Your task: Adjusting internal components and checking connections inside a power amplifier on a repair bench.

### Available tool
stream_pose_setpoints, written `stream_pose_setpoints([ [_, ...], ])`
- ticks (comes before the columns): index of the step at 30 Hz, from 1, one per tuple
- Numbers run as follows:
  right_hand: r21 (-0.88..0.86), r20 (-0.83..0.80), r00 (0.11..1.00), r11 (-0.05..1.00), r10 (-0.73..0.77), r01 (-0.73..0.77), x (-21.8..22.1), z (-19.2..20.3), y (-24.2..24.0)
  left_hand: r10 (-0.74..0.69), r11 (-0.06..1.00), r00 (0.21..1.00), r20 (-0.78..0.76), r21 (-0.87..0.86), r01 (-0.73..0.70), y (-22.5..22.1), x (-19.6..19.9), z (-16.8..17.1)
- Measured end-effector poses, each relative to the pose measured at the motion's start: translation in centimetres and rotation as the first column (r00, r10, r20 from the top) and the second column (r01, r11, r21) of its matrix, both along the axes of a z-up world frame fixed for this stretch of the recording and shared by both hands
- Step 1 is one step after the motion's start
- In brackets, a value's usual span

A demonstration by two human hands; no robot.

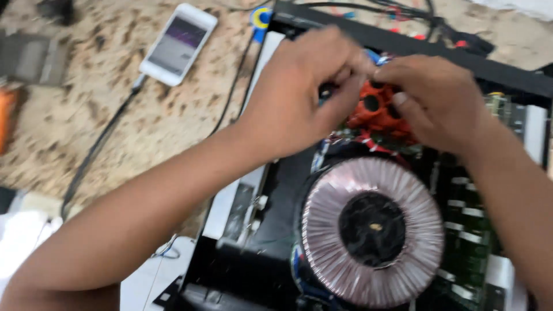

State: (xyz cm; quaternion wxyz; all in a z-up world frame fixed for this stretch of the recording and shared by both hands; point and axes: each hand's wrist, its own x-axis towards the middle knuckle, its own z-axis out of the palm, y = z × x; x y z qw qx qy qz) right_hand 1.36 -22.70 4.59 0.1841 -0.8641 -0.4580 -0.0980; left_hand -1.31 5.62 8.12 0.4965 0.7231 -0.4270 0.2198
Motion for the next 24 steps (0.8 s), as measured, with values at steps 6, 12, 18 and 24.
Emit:
stream_pose_setpoints([
  [6,-0.118,0.170,0.984,0.990,-0.052,0.073,-0.2,-2.1,-1.5,0.221,0.956,0.939,-0.264,0.250,-0.155,7.2,-12.1,6.9],
  [12,-0.086,0.158,0.985,0.992,-0.075,0.089,0.0,-2.9,-2.3,0.678,0.730,0.647,-0.349,0.425,-0.536,8.9,-24.9,1.5],
  [18,-0.066,0.122,0.989,0.994,-0.083,0.091,-0.4,-2.5,-1.9,0.728,0.652,0.551,-0.407,0.163,-0.741,7.6,-26.9,-3.4],
  [24,-0.101,0.130,0.984,0.986,-0.122,0.135,-0.1,-3.0,-2.2,0.738,0.478,0.490,-0.464,-0.151,-0.865,6.7,-27.6,-6.2],
])
